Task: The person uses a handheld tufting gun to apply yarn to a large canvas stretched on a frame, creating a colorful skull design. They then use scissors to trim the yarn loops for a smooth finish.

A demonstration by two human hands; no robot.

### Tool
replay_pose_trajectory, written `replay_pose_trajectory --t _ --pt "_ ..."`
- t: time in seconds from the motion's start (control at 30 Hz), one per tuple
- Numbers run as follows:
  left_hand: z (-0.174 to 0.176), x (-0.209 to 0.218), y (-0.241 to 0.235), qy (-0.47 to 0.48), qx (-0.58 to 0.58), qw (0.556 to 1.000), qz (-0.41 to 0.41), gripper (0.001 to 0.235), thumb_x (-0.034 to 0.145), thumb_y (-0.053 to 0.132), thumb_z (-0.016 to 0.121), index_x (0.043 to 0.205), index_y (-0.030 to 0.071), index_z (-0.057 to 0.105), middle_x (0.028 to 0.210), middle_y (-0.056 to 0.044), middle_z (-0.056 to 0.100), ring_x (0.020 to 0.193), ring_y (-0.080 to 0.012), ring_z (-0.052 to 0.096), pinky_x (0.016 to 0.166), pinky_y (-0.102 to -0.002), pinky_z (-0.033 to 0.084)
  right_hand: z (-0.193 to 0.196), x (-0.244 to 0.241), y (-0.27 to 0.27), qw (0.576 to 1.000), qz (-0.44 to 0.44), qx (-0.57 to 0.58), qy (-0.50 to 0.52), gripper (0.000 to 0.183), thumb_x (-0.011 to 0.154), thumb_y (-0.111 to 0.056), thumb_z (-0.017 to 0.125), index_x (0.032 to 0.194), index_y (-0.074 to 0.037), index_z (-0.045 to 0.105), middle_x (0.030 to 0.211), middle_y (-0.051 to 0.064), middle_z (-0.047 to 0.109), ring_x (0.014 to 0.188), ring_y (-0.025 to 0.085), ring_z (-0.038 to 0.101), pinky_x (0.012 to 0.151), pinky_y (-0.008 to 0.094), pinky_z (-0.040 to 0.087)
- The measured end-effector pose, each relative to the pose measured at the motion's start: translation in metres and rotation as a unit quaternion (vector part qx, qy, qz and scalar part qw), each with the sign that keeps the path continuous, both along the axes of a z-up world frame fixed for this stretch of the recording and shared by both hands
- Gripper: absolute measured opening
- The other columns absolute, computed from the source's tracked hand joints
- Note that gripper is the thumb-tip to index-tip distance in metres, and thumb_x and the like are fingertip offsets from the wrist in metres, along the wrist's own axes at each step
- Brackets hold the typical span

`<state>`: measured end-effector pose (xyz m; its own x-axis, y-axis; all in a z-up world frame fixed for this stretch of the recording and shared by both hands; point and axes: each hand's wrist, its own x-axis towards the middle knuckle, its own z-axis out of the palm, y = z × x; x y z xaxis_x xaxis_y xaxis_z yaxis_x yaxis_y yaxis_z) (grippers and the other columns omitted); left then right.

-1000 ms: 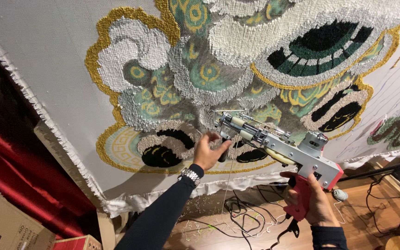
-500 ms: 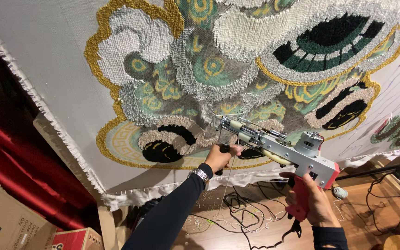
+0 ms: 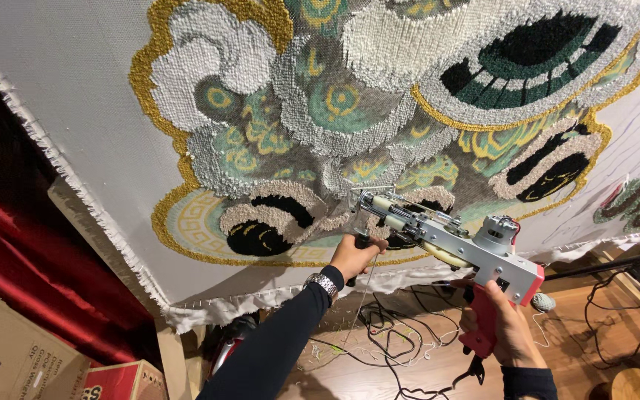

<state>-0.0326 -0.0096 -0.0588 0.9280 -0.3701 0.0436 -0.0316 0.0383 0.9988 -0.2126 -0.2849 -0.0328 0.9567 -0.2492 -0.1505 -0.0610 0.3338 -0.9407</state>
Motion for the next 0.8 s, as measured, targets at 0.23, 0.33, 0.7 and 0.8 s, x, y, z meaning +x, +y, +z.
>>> replay_pose_trajectory --t 0.23,0.33,0.7,0.8 --pt "-0.003 -0.005 -0.002 0.028 -0.016 0.999 0.0 0.023 0.089 0.021 0.07 0.102 0.004 0.075 0.08 0.004 0.076 0.049 -0.0056 0.053 0.042 -0.026 0.045 -0.003 -0.006 0.0 1.0 0.012 -0.013 0.019 0.06 0.093 -0.055 0.057 0.118 -0.002 0.064 0.062 0.008 0.054 0.051 0.02 0.053 0.047 0.04 0.047" --pt "0.001 -0.011 -0.005 0.031 -0.004 1.0 0.002 0.026 0.091 0.025 0.073 0.101 0.001 0.076 0.068 0.003 0.066 0.046 -0.0065 0.05 0.041 -0.026 0.042 -0.008 -0.007 -0.002 1.0 0.002 -0.013 0.026 0.059 0.092 -0.056 0.057 0.115 -0.002 0.061 0.062 0.009 0.054 0.052 0.023 0.054 0.047 0.042 0.048" --pt "0.003 -0.016 -0.014 -0.041 0.069 0.997 0.011 0.036 0.086 0.039 0.076 0.091 0.003 0.077 0.058 0.003 0.062 0.046 -0.0094 0.056 0.047 -0.029 0.045 -0.018 -0.015 -0.015 1.0 0.028 0.012 0.006 0.076 0.093 -0.063 0.054 0.129 0.005 0.06 0.06 0.007 0.049 0.051 0.02 0.048 0.047 0.035 0.042" --pt "0.015 -0.007 -0.001 -0.161 0.186 0.969 0.004 0.047 0.087 0.049 0.076 0.09 0.002 0.08 0.064 0.001 0.069 0.054 -0.0093 0.062 0.057 -0.029 0.051 -0.029 -0.016 -0.022 0.997 0.05 0.051 -0.028 0.075 0.091 -0.063 0.055 0.131 0.001 0.059 0.062 0.004 0.049 0.052 0.017 0.046 0.045 0.033 0.039"
